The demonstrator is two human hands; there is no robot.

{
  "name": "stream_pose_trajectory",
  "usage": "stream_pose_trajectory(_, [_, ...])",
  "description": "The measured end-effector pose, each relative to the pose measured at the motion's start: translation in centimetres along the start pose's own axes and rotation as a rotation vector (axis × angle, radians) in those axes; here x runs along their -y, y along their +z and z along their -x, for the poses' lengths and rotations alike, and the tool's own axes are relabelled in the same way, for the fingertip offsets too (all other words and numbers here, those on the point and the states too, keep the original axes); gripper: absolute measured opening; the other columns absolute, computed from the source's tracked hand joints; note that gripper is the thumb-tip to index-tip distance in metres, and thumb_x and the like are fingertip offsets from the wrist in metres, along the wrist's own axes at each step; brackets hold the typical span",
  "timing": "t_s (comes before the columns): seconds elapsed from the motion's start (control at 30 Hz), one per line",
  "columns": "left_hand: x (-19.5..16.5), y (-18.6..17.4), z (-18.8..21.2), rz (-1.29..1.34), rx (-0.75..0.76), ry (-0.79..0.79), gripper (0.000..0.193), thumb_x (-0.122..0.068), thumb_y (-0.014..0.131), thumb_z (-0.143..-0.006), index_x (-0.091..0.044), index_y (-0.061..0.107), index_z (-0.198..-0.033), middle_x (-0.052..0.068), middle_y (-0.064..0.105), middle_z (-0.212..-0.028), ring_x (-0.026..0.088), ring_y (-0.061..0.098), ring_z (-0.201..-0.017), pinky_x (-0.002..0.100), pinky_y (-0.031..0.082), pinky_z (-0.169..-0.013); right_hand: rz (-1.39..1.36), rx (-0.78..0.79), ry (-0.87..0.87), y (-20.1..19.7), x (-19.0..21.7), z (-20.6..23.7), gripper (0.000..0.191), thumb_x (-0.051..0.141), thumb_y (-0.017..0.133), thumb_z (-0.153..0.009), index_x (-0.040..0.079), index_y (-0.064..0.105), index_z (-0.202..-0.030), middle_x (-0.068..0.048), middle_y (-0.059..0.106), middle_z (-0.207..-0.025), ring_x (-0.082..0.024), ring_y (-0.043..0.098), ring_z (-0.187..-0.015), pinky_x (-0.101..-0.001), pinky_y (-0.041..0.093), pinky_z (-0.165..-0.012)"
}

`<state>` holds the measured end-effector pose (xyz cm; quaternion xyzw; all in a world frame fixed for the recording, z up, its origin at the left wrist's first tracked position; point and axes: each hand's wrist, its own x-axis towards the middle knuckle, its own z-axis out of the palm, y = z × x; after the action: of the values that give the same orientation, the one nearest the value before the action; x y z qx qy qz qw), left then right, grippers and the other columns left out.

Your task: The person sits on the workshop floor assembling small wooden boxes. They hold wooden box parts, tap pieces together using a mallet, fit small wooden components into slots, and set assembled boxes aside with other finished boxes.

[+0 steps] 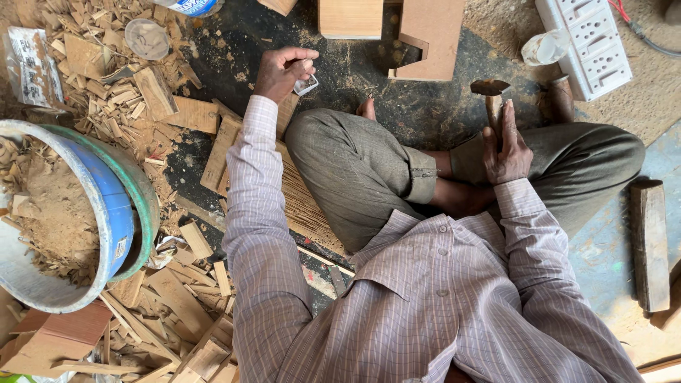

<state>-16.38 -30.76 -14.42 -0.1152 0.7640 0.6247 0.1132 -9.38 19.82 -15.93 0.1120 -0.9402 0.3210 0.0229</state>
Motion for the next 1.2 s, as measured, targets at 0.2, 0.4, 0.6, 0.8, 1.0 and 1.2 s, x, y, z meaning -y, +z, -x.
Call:
stream_pose_trajectory(0.2, [-4.9, 5.3, 2.3, -0.245, -0.155, 0.432, 0.018, 0.009, 0.076, -0.089, -0.002, 0.08, -0.103, 0.004, 0.067, -0.097, 0.014, 0.069, -0.082, 0.028, 0.061, -0.072, -0.007, 0.0, 0.028, -0.9, 0.0, 0.2, 0.06, 0.024, 0.067, -0.112, 0.013, 0.041, -0.165, -0.022, 0.07, -0.132, -0.04, 0.073, -0.11, -0.0463, 0.061, -0.086])
stream_pose_trajectory(0.4, [-4.6, 15.5, 0.8, -0.233, -0.221, 0.555, 0.024, 0.008, 0.076, -0.091, -0.007, 0.067, -0.108, 0.005, 0.071, -0.097, 0.012, 0.073, -0.082, 0.025, 0.068, -0.069, -0.04, 0.008, -0.004, -1.7, -0.7, 0.6, 0.06, 0.025, 0.063, -0.113, 0.012, 0.037, -0.165, -0.021, 0.063, -0.147, -0.04, 0.07, -0.121, -0.0448, 0.06, -0.094])
stream_pose_trajectory(0.6, [-1.4, 21.0, 0.1, -0.303, -0.269, 0.464, 0.053, 0.007, 0.073, -0.092, -0.013, 0.056, -0.139, 0.006, 0.081, -0.095, 0.016, 0.079, -0.085, 0.035, 0.066, -0.078, -0.102, 0.008, 0.048, -2.0, -1.2, 1.1, 0.062, 0.028, 0.065, -0.113, 0.016, 0.035, -0.166, -0.022, 0.068, -0.137, -0.04, 0.072, -0.116, -0.0447, 0.061, -0.091])
stream_pose_trajectory(0.8, [-0.3, 21.8, -0.7, -0.376, -0.251, 0.463, 0.077, 0.005, 0.067, -0.099, -0.02, 0.03, -0.162, 0.007, 0.081, -0.104, 0.021, 0.08, -0.093, 0.037, 0.066, -0.083, -0.124, 0.009, 0.064, -2.3, -1.7, 1.1, 0.063, 0.028, 0.065, -0.113, 0.018, 0.034, -0.167, -0.023, 0.071, -0.131, -0.041, 0.072, -0.114, -0.0455, 0.061, -0.088])
stream_pose_trajectory(1.0, [-0.6, 22.0, -1.1, -0.342, -0.25, 0.524, 0.084, 0.005, 0.067, -0.101, -0.023, 0.02, -0.165, 0.006, 0.08, -0.11, 0.02, 0.08, -0.096, 0.036, 0.068, -0.085, -0.129, 0.001, 0.049, -2.5, -1.9, 0.8, 0.062, 0.027, 0.065, -0.113, 0.016, 0.034, -0.166, -0.024, 0.07, -0.133, -0.041, 0.072, -0.116, -0.045, 0.061, -0.09])
stream_pose_trajectory(1.2, [-1.0, 22.3, -0.8, -0.35, -0.308, 0.501, 0.096, 0.009, 0.063, -0.099, -0.026, 0.005, -0.168, 0.004, 0.075, -0.1, 0.017, 0.075, -0.088, 0.033, 0.068, -0.084, -0.144, 0.021, 0.097, -2.5, -2.0, 0.7, 0.062, 0.028, 0.066, -0.113, 0.017, 0.036, -0.166, -0.023, 0.07, -0.132, -0.04, 0.072, -0.115, -0.0449, 0.061, -0.09])
